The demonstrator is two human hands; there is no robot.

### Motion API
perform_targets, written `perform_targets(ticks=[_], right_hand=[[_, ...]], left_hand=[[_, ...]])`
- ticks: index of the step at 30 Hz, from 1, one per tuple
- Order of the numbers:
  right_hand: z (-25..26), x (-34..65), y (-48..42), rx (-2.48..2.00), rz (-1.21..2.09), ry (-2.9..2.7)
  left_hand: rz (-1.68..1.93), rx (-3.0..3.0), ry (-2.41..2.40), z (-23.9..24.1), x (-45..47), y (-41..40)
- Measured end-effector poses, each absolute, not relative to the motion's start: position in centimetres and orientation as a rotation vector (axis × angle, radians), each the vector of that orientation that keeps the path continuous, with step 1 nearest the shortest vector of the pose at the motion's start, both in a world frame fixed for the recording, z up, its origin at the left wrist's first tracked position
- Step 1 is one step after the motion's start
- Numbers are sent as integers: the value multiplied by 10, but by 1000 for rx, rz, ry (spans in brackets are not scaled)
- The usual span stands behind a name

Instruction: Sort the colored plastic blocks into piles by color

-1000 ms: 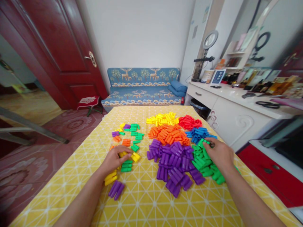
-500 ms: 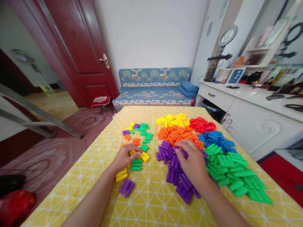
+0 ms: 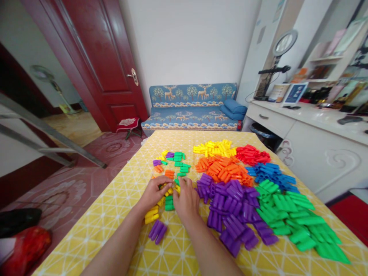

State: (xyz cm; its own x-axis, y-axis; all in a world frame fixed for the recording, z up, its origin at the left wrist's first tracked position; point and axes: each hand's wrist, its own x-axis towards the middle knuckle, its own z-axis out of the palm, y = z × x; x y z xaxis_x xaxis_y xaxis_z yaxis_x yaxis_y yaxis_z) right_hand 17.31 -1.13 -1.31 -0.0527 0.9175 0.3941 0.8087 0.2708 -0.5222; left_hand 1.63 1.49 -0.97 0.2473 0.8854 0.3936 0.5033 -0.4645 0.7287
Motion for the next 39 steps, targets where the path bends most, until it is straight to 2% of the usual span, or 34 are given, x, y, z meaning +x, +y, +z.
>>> perform_targets(ticks=[14, 23, 32, 39], right_hand=[[-14, 175, -15, -1483, 456, -1808], [-21, 174, -11, -1422, 479, -1751], [-20, 175, -13, -1401, 464, -1785], [-21, 175, -10, -1296, 528, -1671]], left_hand=[[964, 2226, 1202, -6, 17, 13], [1235, 2002, 1294, 7, 10, 10], [840, 2105, 1360, 13, -16, 6], [1071, 1928, 1353, 4, -6, 10]])
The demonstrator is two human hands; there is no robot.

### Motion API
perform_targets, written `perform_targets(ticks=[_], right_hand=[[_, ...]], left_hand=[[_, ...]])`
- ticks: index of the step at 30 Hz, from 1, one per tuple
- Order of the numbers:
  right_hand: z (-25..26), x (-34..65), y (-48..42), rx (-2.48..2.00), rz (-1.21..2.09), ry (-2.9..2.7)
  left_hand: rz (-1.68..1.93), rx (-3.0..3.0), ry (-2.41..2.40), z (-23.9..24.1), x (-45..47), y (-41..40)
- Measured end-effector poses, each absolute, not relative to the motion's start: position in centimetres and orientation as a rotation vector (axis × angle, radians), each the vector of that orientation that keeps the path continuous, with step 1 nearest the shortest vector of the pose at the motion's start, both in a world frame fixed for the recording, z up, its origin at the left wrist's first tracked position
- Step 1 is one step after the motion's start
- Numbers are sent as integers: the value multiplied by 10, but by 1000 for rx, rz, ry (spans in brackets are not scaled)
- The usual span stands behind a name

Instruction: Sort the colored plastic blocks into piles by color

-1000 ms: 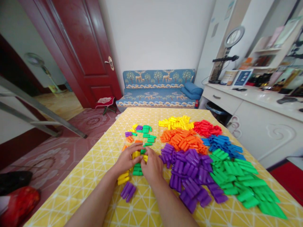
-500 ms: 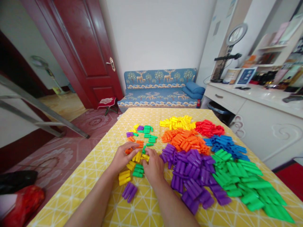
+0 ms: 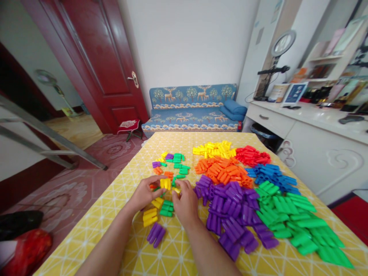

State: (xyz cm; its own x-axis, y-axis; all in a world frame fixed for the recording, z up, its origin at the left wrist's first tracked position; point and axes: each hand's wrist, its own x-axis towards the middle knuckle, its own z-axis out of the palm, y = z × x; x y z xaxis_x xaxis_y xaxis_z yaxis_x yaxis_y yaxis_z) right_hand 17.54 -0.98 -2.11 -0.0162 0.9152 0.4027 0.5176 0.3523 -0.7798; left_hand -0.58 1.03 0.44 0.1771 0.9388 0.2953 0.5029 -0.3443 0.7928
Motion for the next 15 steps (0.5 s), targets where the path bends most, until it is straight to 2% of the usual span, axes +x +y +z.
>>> perform_targets(ticks=[7, 15], right_hand=[[-19, 174, -10, -1072, 562, -1564], [-14, 173, -11, -1084, 536, -1524]], left_hand=[[1209, 1621, 1015, 7, 10, 9], [1256, 1716, 1066, -4, 21, 10]])
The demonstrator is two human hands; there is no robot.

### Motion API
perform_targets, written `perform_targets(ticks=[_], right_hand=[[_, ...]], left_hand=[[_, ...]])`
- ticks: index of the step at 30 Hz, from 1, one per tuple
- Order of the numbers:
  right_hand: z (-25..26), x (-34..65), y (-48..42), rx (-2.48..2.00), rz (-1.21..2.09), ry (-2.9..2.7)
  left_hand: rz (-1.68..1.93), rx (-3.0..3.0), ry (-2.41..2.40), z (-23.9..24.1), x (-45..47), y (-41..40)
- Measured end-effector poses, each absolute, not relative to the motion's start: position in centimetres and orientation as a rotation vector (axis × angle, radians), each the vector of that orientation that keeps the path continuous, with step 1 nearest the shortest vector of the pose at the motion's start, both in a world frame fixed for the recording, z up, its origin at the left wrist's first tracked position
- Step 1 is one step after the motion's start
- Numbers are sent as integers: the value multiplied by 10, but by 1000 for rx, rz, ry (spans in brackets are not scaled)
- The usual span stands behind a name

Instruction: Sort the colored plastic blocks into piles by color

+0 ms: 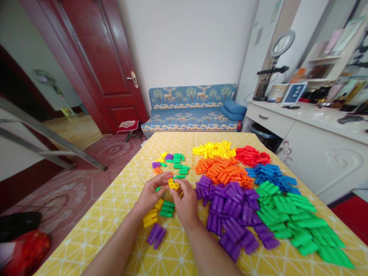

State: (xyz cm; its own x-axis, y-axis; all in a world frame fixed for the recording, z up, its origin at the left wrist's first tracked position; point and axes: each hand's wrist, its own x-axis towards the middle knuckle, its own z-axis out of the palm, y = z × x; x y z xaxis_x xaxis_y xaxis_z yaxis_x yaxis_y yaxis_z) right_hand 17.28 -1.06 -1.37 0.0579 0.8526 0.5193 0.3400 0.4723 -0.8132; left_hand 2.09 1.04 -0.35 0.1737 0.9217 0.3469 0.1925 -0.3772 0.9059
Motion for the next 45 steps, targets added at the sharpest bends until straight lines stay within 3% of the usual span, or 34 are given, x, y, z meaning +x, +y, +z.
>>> perform_targets(ticks=[12, 19, 28, 36, 45], right_hand=[[11, 188, -6, -1113, 688, -1313], [63, 276, 84, -1321, 287, -1462], [33, 362, 184, -1780, 200, -1323], [23, 364, 199, -1791, 225, -1338], [46, 351, 181, -1826, 288, -1393]], left_hand=[[1064, 2131, 1300, -16, 14, 15], [1019, 2139, 1320, -16, 16, 14], [1025, 2126, 1327, -15, 15, 14], [1021, 2101, 1333, -10, 17, 13], [1026, 2128, 1328, -16, 15, 15]])
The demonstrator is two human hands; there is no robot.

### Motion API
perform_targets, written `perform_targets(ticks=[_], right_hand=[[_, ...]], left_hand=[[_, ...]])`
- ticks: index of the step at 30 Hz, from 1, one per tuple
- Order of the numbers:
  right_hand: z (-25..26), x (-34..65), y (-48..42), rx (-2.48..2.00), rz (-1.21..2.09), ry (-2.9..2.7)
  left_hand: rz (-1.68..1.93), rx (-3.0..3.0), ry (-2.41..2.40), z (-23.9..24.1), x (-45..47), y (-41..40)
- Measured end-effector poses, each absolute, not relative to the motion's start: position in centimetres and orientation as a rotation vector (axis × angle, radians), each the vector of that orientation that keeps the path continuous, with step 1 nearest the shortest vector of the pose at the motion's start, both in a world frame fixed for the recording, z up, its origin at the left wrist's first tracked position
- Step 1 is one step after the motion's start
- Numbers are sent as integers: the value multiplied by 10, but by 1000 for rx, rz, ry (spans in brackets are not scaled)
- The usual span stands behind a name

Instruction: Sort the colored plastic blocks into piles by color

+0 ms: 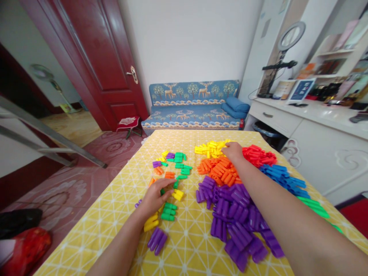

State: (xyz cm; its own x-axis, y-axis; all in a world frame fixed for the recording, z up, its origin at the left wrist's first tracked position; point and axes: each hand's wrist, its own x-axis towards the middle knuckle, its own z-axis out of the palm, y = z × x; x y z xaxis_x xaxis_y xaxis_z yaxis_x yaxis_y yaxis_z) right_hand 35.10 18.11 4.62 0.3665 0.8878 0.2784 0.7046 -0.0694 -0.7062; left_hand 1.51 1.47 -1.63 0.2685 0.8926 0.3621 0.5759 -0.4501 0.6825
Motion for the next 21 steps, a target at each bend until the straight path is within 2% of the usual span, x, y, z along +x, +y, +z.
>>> perform_targets(ticks=[5, 8, 13, 17, 21], right_hand=[[71, 325, 157, -1698, 261, -1438], [69, 289, 123, -1558, 345, -1526], [13, 210, 40, -1145, 803, -1526], [-33, 171, 3, -1141, 727, -1432], [-46, 167, 1, -1139, 646, -1367]], left_hand=[[1026, 2145, 1315, -16, 15, 15], [1036, 2148, 1312, -17, 15, 15], [1038, 2136, 1309, -17, 15, 15], [1071, 2099, 1295, -14, 16, 14], [1178, 1948, 1270, -9, 18, 13]])
